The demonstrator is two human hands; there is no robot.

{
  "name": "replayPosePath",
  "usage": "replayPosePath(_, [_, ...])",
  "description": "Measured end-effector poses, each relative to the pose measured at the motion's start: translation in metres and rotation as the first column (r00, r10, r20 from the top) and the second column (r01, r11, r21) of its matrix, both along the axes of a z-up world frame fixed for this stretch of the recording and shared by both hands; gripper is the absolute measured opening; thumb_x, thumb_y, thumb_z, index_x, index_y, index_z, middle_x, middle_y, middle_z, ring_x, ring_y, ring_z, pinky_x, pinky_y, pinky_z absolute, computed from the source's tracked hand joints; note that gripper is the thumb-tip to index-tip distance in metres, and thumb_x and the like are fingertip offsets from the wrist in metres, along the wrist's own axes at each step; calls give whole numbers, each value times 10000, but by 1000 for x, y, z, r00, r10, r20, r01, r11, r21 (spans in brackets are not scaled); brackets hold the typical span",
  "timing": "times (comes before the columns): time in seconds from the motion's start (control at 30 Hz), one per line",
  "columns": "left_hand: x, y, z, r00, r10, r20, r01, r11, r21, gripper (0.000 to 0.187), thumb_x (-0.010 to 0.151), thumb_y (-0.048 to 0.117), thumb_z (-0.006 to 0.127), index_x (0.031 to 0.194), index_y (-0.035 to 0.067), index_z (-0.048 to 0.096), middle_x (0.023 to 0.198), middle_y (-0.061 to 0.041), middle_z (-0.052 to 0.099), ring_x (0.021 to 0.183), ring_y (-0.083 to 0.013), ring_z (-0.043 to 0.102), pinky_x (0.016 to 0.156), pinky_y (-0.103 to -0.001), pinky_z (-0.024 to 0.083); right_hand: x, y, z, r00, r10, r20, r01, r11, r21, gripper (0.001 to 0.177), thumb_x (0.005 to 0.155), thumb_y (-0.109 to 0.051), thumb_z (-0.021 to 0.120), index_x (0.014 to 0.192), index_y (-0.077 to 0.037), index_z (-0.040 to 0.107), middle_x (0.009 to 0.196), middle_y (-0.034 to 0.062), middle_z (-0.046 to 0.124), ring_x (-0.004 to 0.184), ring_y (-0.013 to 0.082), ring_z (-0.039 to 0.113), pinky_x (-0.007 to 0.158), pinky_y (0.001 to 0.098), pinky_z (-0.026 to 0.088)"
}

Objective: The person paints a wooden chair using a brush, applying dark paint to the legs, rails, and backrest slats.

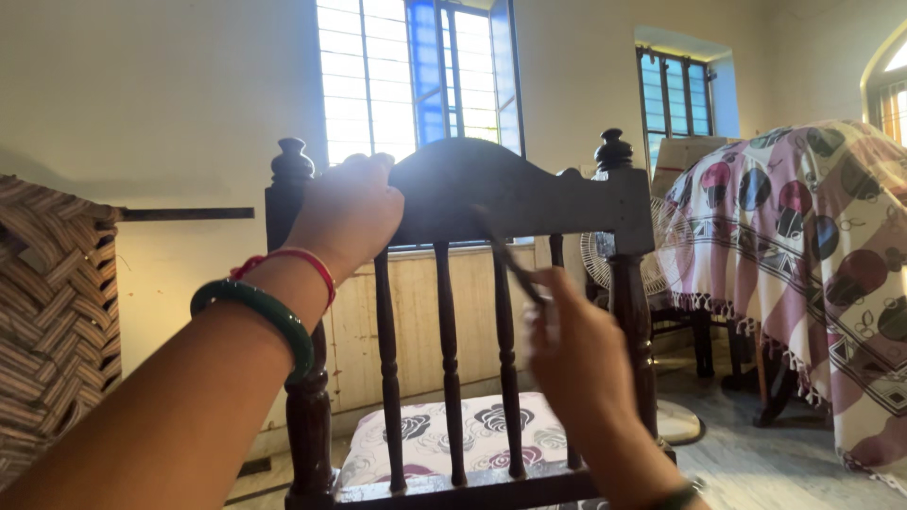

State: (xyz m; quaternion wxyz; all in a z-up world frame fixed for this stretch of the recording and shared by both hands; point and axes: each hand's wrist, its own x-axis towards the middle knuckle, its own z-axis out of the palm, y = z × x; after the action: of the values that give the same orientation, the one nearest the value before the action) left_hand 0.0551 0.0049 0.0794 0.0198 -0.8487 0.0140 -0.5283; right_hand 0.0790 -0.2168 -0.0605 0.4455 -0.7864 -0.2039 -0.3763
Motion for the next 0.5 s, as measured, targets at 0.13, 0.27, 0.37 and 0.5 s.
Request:
replayPosePath(0.13, [3,0,-4,999,0,48,0,1000,7,298,969,212,493,1154,44,655,1113,-191,676,1051,-369,655,964,-483,504,12,-29,-11,998,-56,42,53,995,87,283,950,-63,557,1226,-121,547,779,158,745,538,201,713,389,321,568])
replayPosePath(0.27, [6,2,-5,995,-46,90,45,999,10,294,970,232,496,1107,30,660,1076,-202,677,1025,-378,654,927,-491,509,16,-22,-17,998,-65,2,64,992,105,260,956,-94,580,1212,-129,550,733,147,735,495,242,701,381,346,526])
replayPosePath(0.37, [7,3,-6,992,-55,110,53,998,20,309,987,268,497,1098,31,662,1073,-202,678,1018,-378,655,923,-490,510,12,12,-17,1000,-11,-11,11,999,31,245,964,-117,566,1207,-141,543,714,149,713,541,219,711,402,314,559])
replayPosePath(0.5, [10,3,-5,986,-76,151,73,997,23,322,971,284,514,1099,31,667,1077,-205,679,1003,-384,654,910,-490,512,-8,43,-16,998,31,49,-25,993,-119,164,1012,-173,544,1174,-146,538,690,127,735,572,239,722,512,381,540])
